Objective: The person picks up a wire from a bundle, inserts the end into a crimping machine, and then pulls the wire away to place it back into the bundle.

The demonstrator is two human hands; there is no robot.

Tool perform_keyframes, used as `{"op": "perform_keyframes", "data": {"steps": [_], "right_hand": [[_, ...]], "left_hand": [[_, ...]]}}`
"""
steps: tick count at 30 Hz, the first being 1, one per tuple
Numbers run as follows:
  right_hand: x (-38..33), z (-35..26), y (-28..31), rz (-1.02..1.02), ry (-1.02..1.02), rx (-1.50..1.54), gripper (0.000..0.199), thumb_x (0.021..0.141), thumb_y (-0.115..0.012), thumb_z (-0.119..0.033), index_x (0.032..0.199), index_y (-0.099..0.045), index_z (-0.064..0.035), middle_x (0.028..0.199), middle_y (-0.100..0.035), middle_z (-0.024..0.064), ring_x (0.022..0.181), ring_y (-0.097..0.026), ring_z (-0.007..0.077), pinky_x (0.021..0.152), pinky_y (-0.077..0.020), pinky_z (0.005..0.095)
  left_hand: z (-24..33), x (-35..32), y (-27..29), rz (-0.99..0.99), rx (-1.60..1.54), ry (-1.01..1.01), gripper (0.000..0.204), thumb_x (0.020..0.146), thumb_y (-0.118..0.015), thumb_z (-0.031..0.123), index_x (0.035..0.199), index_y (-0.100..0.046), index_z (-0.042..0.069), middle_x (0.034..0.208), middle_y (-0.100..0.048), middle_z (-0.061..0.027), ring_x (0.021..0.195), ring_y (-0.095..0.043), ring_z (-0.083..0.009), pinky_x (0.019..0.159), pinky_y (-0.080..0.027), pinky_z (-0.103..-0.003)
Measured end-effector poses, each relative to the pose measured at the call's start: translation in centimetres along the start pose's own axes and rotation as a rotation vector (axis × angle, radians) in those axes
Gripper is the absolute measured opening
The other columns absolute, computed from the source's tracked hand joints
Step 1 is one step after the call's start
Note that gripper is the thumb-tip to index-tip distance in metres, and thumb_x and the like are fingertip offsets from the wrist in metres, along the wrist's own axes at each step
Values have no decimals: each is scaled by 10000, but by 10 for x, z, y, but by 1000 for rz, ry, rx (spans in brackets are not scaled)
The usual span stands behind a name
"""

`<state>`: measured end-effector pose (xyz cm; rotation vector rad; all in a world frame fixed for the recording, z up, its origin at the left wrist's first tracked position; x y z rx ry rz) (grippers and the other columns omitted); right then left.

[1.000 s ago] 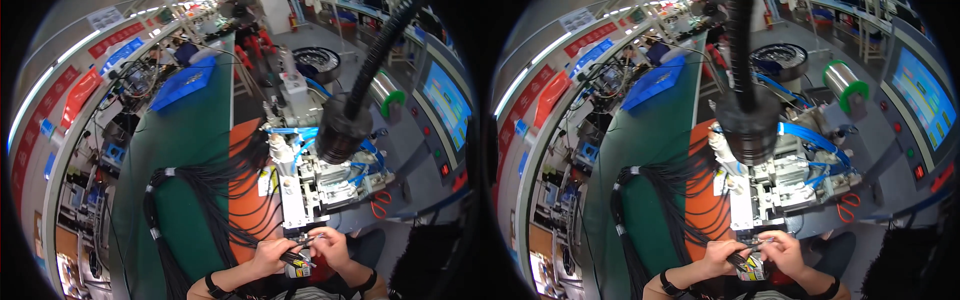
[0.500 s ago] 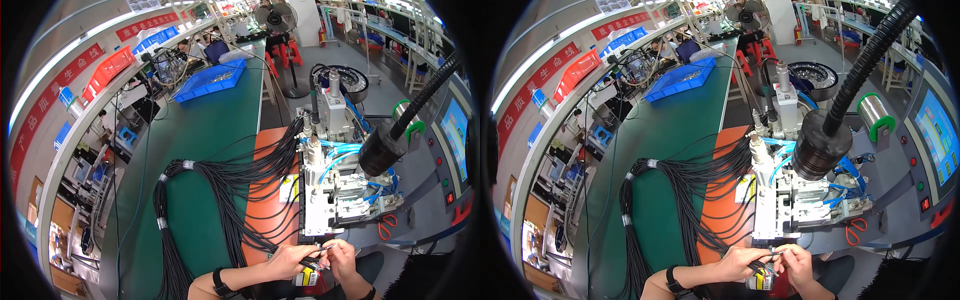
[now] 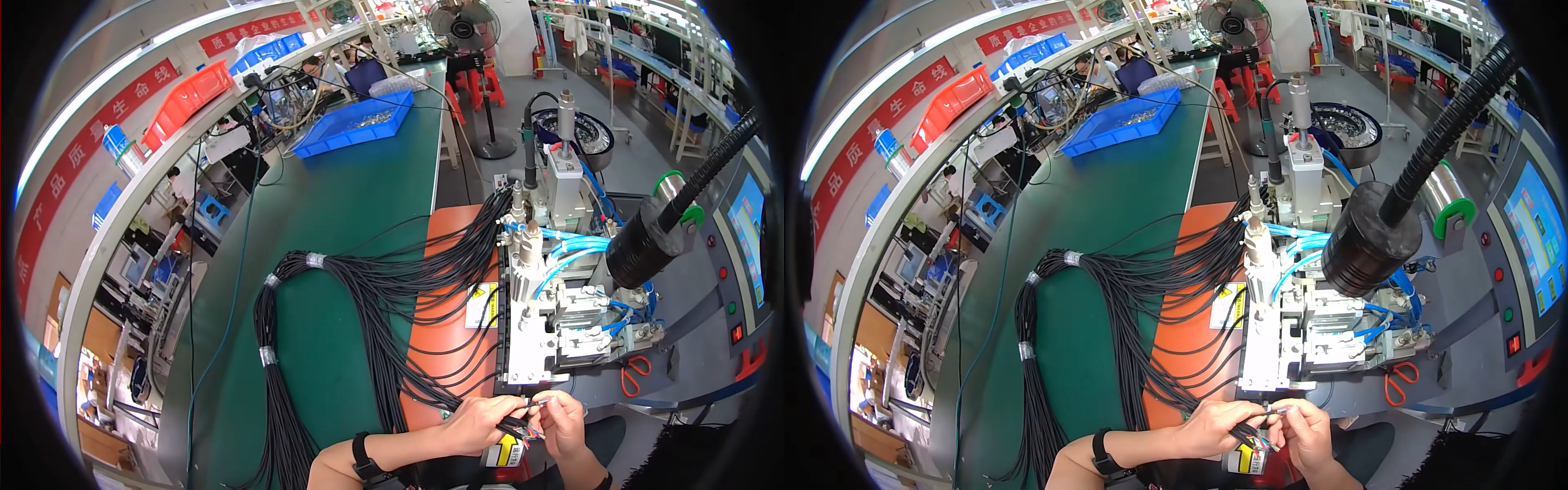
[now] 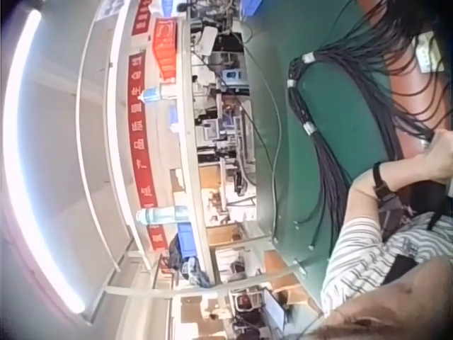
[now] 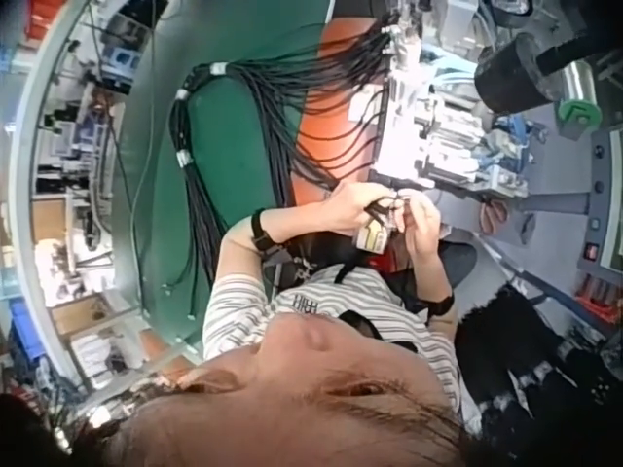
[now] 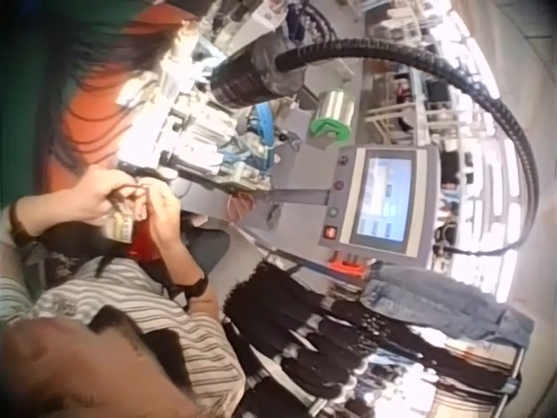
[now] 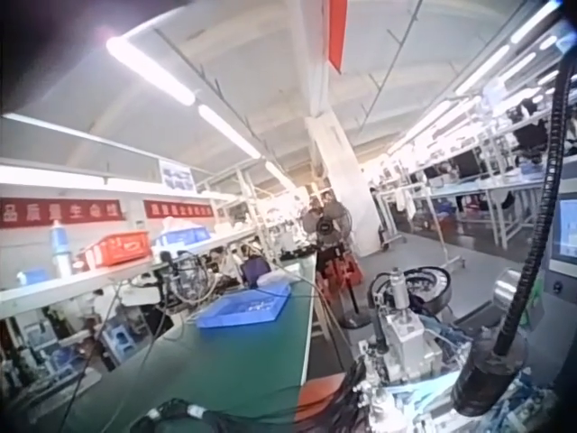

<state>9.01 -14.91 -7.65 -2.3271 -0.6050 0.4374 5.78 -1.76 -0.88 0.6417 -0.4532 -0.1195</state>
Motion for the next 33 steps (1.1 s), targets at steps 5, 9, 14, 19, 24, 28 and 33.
{"op": "perform_keyframes", "data": {"steps": [5,9,14,19,24,28,33], "right_hand": [[1,5,4,-10,-89,4,158,979,-559,-75,1071,-617,38,859,-657,132,614,-613,145,538,-472,228],[3,1,-1,-56,-149,-129,130,947,-581,-12,1062,-630,23,841,-653,119,611,-600,126,541,-460,221],[-7,10,10,42,-153,-220,173,950,-625,-107,1027,-626,47,719,-638,123,543,-585,140,468,-472,249],[-6,8,18,57,-96,-129,154,948,-619,-85,1021,-627,51,709,-639,120,548,-594,138,460,-470,245],[-9,-4,4,100,-134,-380,145,969,-578,-66,1071,-636,19,722,-619,57,551,-544,89,484,-431,217],[-10,-5,-2,152,-144,-457,164,989,-554,-87,1097,-643,-1,663,-577,8,477,-436,41,436,-325,192],[-9,-5,1,153,-102,-492,165,992,-554,-94,1094,-645,-1,654,-573,5,457,-418,35,419,-298,188]], "left_hand": [[9,-1,-1,-52,53,-93,344,782,-681,34,1117,-613,0,851,-667,-106,651,-651,-287,563,-520,-373],[10,-3,-1,-98,134,-117,459,710,-685,21,1160,-595,3,886,-647,-85,668,-637,-274,585,-518,-357],[13,-11,-6,-62,163,-132,540,664,-681,28,1193,-575,3,908,-634,-78,694,-630,-276,610,-516,-345],[13,-8,-4,-49,135,-139,483,688,-675,34,1160,-573,4,895,-615,-86,691,-627,-280,619,-515,-349],[8,-11,-9,-57,119,-114,410,734,-671,51,1128,-570,2,884,-600,-99,696,-628,-288,623,-516,-359],[6,-11,-11,-47,102,-116,377,764,-664,61,1124,-570,0,878,-597,-103,696,-628,-292,625,-517,-362],[7,-11,-11,-40,103,-114,367,776,-661,61,1126,-569,-1,879,-600,-101,693,-628,-290,624,-519,-361]]}}
Point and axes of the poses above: each hand's wrist, its own x-axis towards the middle knuckle, its own y-axis out of the back of the hand, z = x × y, the point moved 8 cm from there along x, towards the middle knuckle
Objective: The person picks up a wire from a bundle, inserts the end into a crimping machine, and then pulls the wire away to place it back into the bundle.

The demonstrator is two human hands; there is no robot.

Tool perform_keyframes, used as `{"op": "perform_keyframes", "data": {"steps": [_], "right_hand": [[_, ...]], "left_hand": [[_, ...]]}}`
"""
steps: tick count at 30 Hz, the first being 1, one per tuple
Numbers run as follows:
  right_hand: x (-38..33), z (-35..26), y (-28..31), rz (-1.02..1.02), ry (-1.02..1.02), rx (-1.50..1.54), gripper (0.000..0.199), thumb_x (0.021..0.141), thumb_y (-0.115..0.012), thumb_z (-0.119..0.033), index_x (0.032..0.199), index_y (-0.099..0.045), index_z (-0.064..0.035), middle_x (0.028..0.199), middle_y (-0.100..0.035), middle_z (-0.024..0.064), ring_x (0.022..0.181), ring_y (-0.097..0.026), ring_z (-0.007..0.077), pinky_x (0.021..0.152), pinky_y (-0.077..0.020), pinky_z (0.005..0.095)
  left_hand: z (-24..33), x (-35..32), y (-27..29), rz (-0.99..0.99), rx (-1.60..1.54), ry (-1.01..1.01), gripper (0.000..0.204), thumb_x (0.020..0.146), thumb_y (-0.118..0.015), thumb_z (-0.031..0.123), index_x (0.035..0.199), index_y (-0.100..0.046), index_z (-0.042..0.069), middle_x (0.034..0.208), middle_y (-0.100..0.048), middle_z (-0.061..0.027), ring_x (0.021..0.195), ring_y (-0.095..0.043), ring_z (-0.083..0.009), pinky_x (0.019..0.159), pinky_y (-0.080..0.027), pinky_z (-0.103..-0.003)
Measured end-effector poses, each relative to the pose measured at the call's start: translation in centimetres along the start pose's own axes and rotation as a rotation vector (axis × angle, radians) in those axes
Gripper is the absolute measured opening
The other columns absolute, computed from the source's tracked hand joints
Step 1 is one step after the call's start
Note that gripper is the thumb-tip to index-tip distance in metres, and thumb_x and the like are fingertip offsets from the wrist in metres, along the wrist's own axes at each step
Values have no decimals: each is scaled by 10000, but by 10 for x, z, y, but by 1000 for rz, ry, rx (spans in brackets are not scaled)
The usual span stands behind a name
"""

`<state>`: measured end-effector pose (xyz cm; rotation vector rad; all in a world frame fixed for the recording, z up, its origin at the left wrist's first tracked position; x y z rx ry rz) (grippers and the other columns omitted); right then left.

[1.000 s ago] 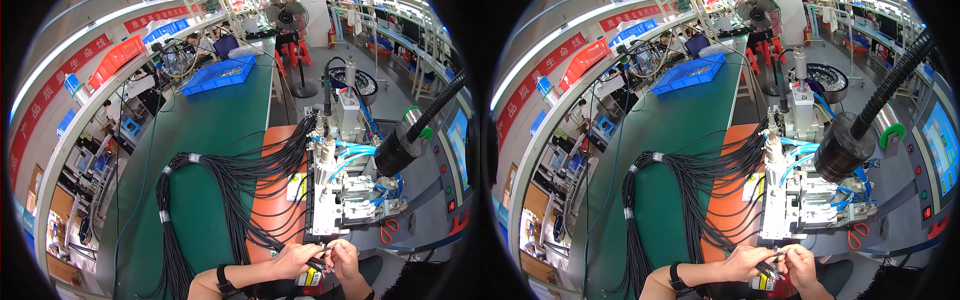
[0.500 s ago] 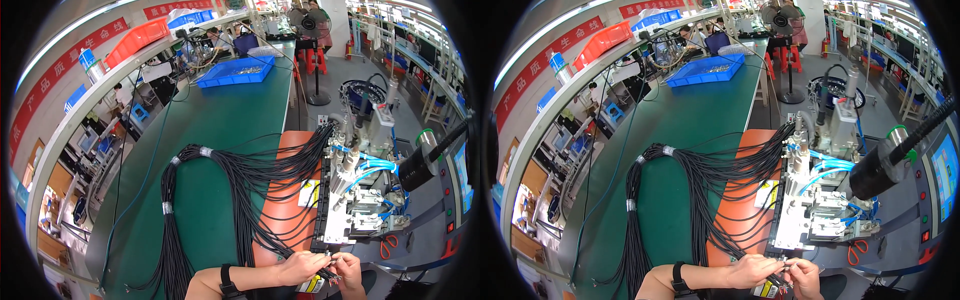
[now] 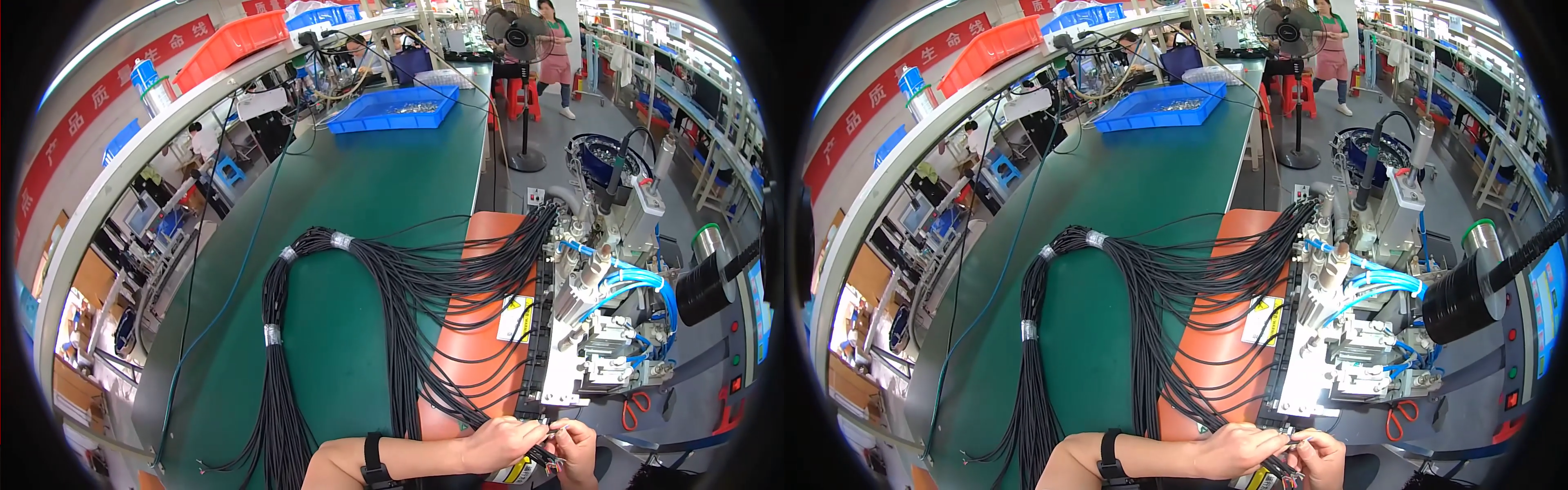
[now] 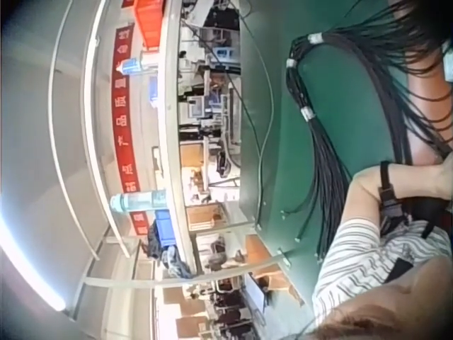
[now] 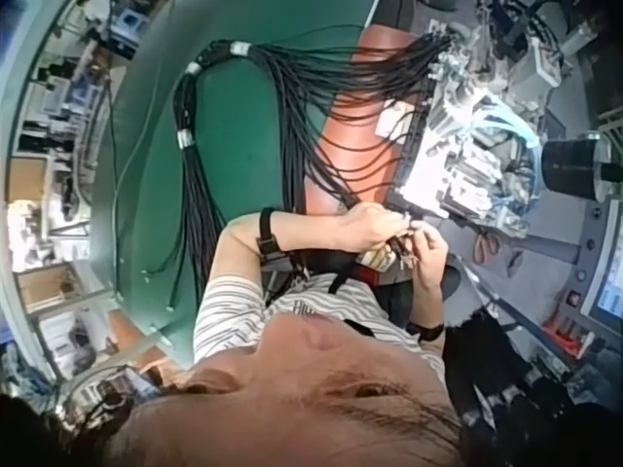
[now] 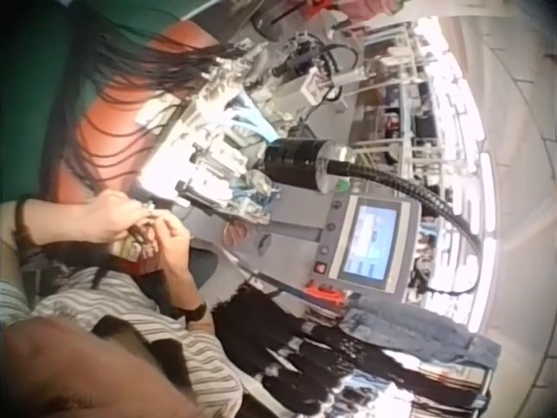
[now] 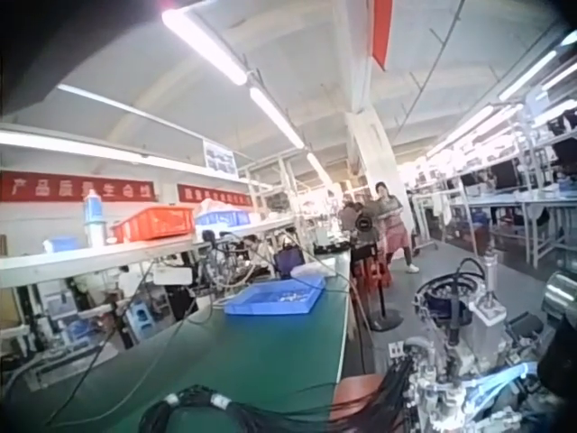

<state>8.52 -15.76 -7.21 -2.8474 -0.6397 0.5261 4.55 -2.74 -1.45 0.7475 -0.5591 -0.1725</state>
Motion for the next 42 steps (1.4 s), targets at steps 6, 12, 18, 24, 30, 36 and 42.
{"op": "perform_keyframes", "data": {"steps": [6,12,18,24,30,36,42], "right_hand": [[1,1,0,-7,-3,-3,164,991,-555,-92,1094,-644,0,655,-574,4,459,-416,32,420,-295,187],[2,6,4,0,6,-7,164,995,-551,-98,1089,-642,1,641,-570,6,444,-414,36,409,-296,189],[4,10,8,-5,27,116,145,972,-585,-92,1024,-634,34,670,-607,78,507,-537,104,434,-411,223],[2,6,2,-14,-15,25,164,1006,-529,-101,1082,-637,-3,612,-555,13,411,-403,49,382,-305,197],[5,15,9,-18,-17,120,138,976,-578,-96,1025,-648,12,663,-600,52,483,-515,84,425,-402,214],[6,9,10,-25,114,129,140,962,-585,-65,957,-632,67,756,-641,118,545,-600,133,423,-464,233],[7,14,13,-16,119,137,148,964,-578,-63,966,-632,75,775,-643,125,545,-601,135,419,-470,233]], "left_hand": [[0,0,0,-9,15,9,354,787,-659,65,1125,-572,-1,874,-601,-101,693,-630,-284,622,-519,-360],[-2,-1,-3,6,20,8,356,786,-665,75,1121,-572,3,867,-599,-100,687,-627,-282,616,-517,-363],[-2,0,-1,1,15,13,342,789,-664,77,1111,-574,3,863,-597,-99,687,-629,-285,615,-517,-364],[-2,0,-3,-12,-1,16,336,779,-665,70,1097,-577,6,865,-600,-100,694,-633,-288,622,-521,-365],[-3,-1,-3,-3,16,20,356,760,-672,64,1097,-571,7,875,-607,-99,695,-640,-292,620,-524,-368],[1,2,3,7,23,24,344,756,-675,65,1079,-568,15,865,-608,-93,681,-640,-295,607,-524,-369],[0,2,1,-6,34,35,331,754,-675,69,1063,-563,28,836,-589,-89,673,-635,-292,598,-517,-370]]}}
Point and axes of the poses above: each hand's wrist, its own x-axis towards the middle knuckle, its own y-axis out of the back of the hand, z = x × y, the point moved 8 cm from there along x, towards the middle knuckle
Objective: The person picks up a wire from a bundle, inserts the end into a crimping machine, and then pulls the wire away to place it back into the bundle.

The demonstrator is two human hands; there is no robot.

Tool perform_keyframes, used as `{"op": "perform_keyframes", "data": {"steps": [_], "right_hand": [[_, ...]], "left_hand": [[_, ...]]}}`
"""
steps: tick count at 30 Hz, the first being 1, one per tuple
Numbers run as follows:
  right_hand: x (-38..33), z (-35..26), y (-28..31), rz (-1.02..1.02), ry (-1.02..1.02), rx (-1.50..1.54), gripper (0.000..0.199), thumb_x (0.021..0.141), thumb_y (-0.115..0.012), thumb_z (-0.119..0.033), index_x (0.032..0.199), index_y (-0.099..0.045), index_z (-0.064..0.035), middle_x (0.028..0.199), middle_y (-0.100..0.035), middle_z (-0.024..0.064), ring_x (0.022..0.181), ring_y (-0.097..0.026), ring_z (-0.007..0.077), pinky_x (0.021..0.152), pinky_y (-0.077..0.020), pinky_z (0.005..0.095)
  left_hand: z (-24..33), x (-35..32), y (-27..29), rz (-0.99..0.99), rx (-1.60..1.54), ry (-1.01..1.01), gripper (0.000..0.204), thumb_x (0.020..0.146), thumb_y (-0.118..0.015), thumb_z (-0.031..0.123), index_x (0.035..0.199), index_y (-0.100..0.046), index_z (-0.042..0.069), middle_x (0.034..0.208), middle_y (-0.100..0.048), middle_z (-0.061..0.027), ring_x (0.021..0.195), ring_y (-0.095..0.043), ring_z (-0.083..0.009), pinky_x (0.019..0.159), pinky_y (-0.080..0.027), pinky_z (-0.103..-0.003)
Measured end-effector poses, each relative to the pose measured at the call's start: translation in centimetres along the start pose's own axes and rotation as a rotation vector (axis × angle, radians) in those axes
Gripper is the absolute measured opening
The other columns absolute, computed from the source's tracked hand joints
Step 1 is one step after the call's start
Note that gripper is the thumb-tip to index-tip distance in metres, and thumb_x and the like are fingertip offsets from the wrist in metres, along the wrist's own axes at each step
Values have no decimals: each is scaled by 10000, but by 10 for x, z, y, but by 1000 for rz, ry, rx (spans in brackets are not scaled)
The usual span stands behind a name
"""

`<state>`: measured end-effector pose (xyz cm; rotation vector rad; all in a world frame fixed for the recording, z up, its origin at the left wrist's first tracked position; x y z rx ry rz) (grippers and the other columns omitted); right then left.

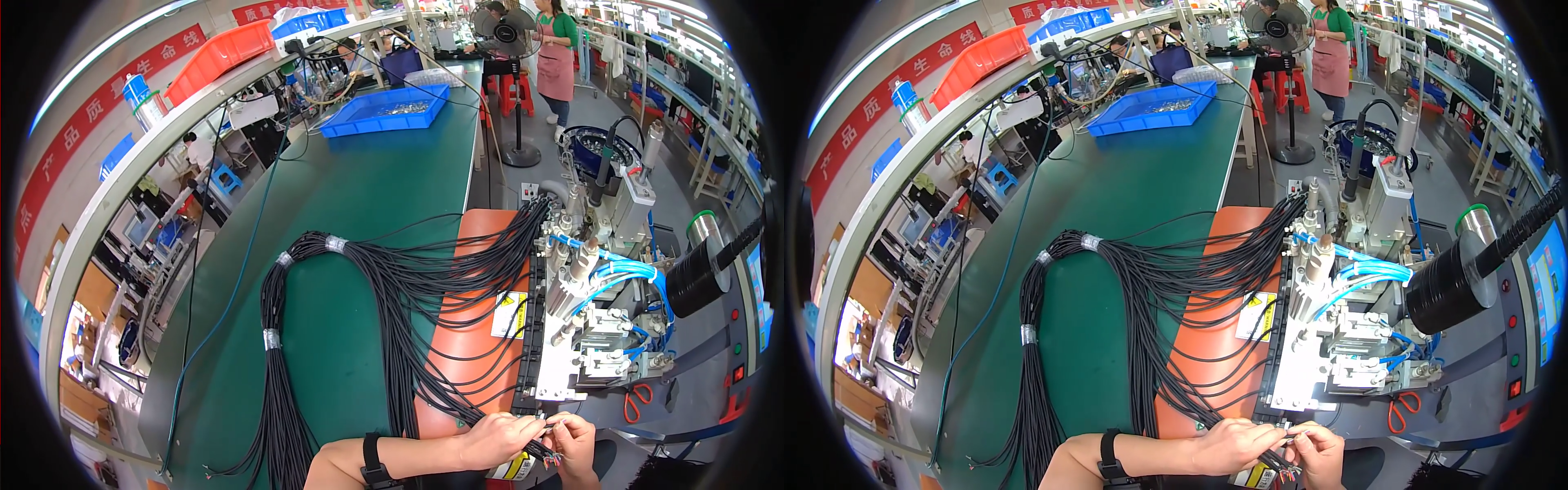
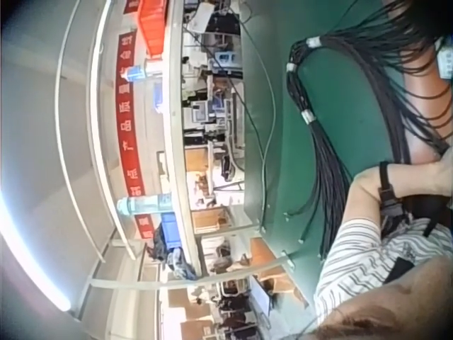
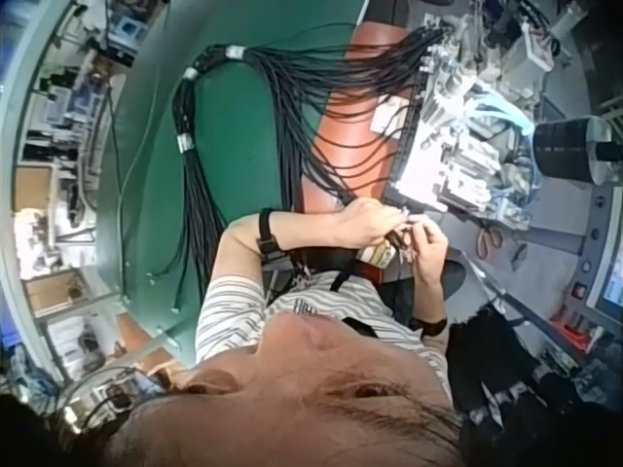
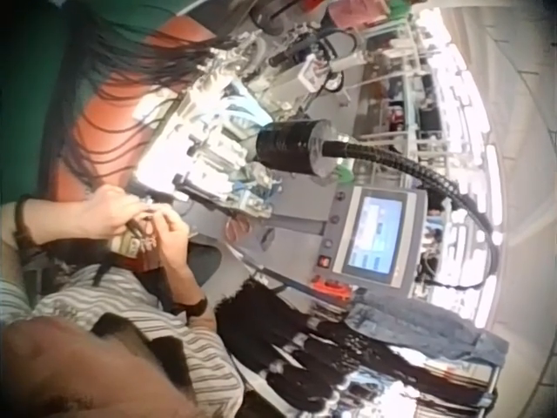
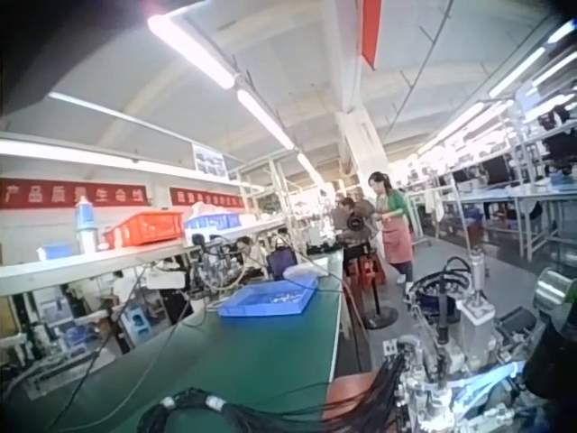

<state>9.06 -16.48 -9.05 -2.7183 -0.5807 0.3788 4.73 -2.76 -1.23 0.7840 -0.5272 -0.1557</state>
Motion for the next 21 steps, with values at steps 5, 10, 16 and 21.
{"op": "perform_keyframes", "data": {"steps": [5,10,16,21], "right_hand": [[0,-1,-3,20,-25,47,146,964,-579,-61,975,-634,73,766,-646,124,551,-600,130,427,-468,229],[2,3,1,26,-52,25,142,958,-594,-66,980,-638,68,749,-654,120,559,-596,123,455,-460,218],[3,-1,-1,20,-10,5,139,947,-615,-71,984,-644,60,740,-656,113,560,-589,115,482,-452,210],[2,-7,-4,-34,56,-58,124,933,-630,-58,990,-650,51,775,-654,93,563,-585,103,487,-437,197]], "left_hand": [[0,2,2,-6,7,4,326,756,-675,75,1057,-558,34,825,-575,-88,669,-631,-290,593,-511,-372],[-2,1,0,-15,12,7,330,759,-676,78,1062,-554,33,830,-573,-88,676,-632,-290,596,-512,-370],[-3,1,0,-14,14,14,338,752,-674,72,1065,-552,33,839,-579,-86,676,-632,-289,602,-515,-366],[1,-1,-1,-7,21,18,335,744,-672,67,1057,-556,39,822,-586,-75,673,-632,-286,602,-517,-364]]}}
Point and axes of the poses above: each hand's wrist, its own x-axis towards the middle knuckle, its own y-axis out of the back of the hand, z = x × y, the point moved 8 cm from there along x, towards the middle knuckle
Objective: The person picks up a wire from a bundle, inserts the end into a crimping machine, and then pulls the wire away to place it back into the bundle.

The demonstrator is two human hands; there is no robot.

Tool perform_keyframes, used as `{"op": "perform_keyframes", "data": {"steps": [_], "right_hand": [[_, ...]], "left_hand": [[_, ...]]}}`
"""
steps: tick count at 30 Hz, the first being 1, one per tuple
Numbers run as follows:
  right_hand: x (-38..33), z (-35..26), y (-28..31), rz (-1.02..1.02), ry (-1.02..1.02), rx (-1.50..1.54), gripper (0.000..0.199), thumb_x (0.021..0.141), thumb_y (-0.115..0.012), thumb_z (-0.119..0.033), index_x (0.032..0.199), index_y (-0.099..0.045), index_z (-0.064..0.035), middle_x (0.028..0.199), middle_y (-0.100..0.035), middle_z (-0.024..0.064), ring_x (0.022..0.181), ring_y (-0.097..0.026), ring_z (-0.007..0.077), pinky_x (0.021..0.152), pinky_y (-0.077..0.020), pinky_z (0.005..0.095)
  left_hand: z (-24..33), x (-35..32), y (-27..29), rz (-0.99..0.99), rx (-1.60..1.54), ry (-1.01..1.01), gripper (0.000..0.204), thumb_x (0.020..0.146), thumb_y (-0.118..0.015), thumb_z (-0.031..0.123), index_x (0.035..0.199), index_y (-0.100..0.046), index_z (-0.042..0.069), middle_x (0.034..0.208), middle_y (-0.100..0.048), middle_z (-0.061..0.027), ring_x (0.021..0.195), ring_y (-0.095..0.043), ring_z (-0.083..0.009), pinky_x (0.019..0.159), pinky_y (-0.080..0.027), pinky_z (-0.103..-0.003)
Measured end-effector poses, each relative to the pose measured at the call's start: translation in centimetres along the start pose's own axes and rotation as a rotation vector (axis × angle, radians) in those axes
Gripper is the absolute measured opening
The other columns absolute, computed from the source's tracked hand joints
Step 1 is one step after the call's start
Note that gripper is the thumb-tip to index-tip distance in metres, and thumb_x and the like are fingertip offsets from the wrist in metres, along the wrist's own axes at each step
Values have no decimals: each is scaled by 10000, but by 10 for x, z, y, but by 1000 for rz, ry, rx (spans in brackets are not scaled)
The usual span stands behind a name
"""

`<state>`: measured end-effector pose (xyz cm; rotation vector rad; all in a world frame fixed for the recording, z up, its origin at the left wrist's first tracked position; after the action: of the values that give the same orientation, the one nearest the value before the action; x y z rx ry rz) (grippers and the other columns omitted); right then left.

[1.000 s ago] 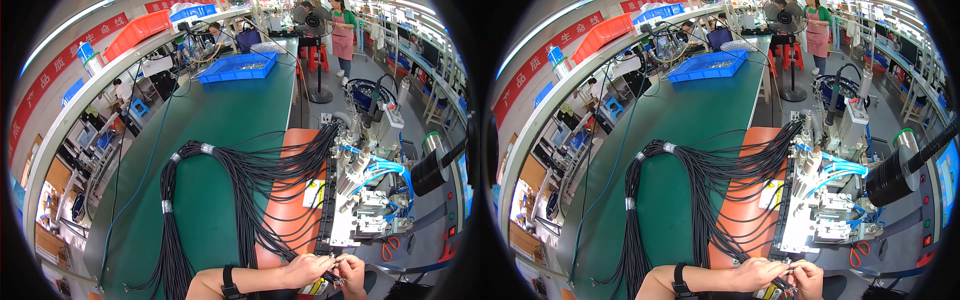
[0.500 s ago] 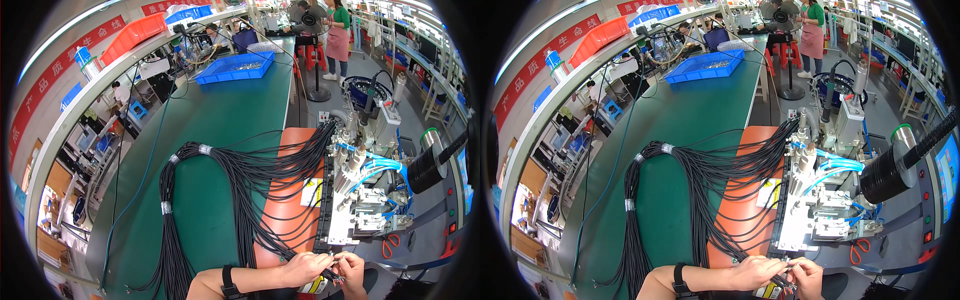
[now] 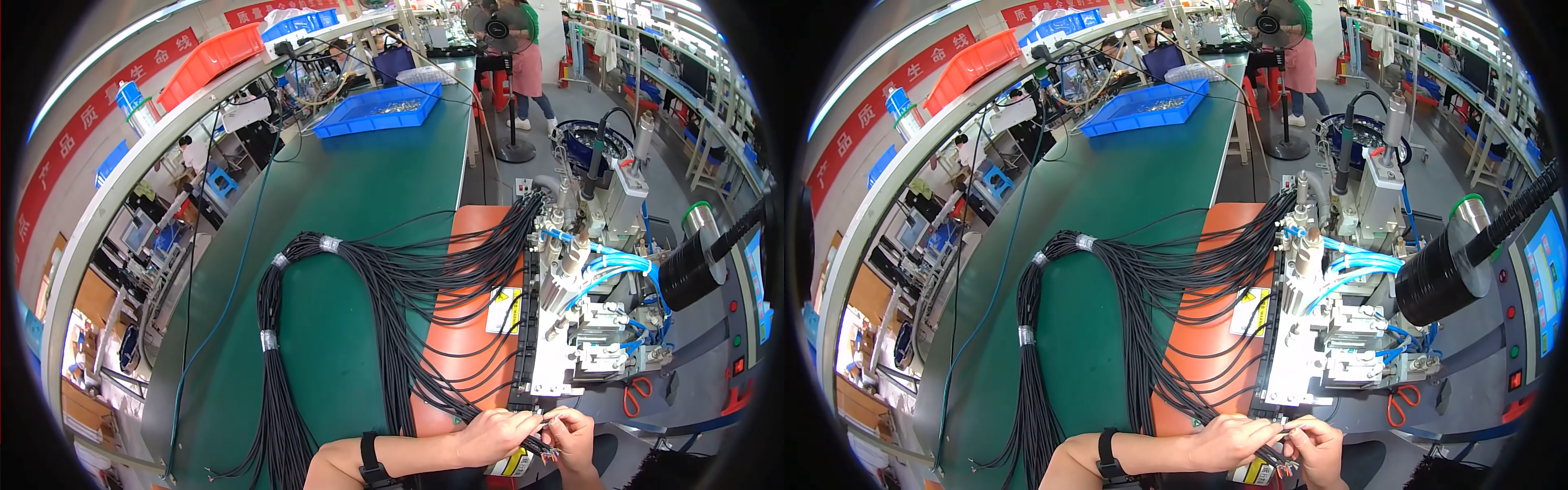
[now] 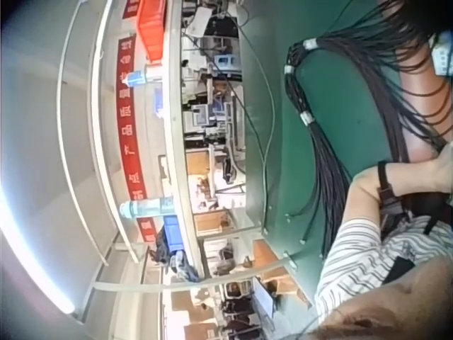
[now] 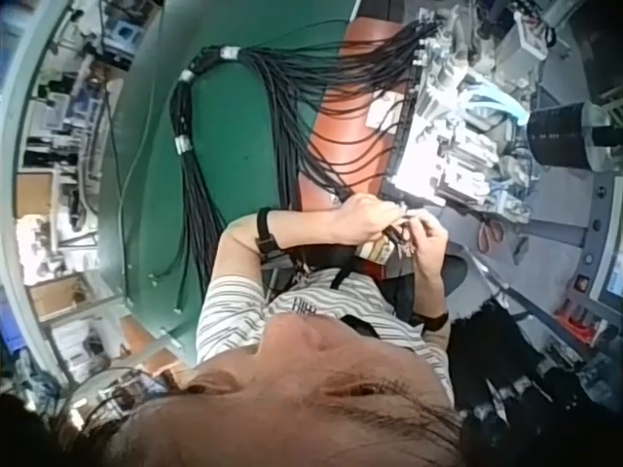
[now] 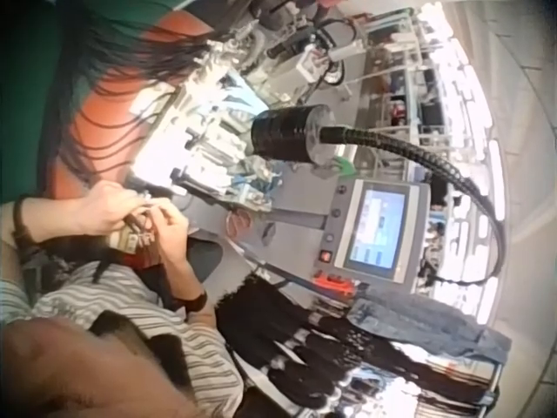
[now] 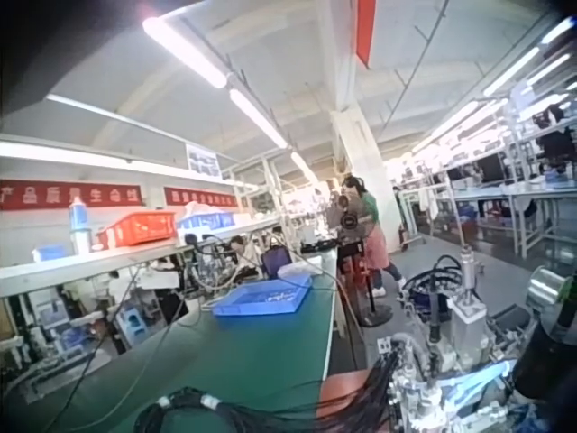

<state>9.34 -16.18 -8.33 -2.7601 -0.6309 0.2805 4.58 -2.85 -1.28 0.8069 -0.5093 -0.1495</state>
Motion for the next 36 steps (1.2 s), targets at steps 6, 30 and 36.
{"op": "perform_keyframes", "data": {"steps": [6,30,36], "right_hand": [[-7,-13,-7,21,187,-309,142,903,-637,-31,1023,-655,43,886,-647,115,624,-612,154,520,-459,236],[14,-29,-13,-226,89,-130,144,923,-631,-47,1040,-666,29,954,-648,59,706,-621,96,602,-493,232],[1,-68,-37,-78,633,-1125,81,826,-680,-80,788,-632,-27,783,-595,66,557,-604,196,494,-476,308]], "left_hand": [[8,2,1,-9,-40,-34,244,735,-671,61,961,-579,57,769,-596,-62,647,-629,-276,584,-511,-363],[-15,22,6,-223,-377,127,183,736,-707,45,904,-634,47,695,-638,-91,572,-647,-253,515,-500,-347],[0,16,7,-162,-2,48,297,683,-717,40,973,-655,47,754,-629,-79,602,-630,-234,534,-500,-348]]}}
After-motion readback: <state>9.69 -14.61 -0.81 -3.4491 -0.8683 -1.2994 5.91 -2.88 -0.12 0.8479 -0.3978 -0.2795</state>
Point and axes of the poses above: each hand's wrist, its own x-axis towards the middle knuckle, its own y-axis out of the back of the hand, z = x × y, the point moved 8 cm from there along x, towards the middle knuckle
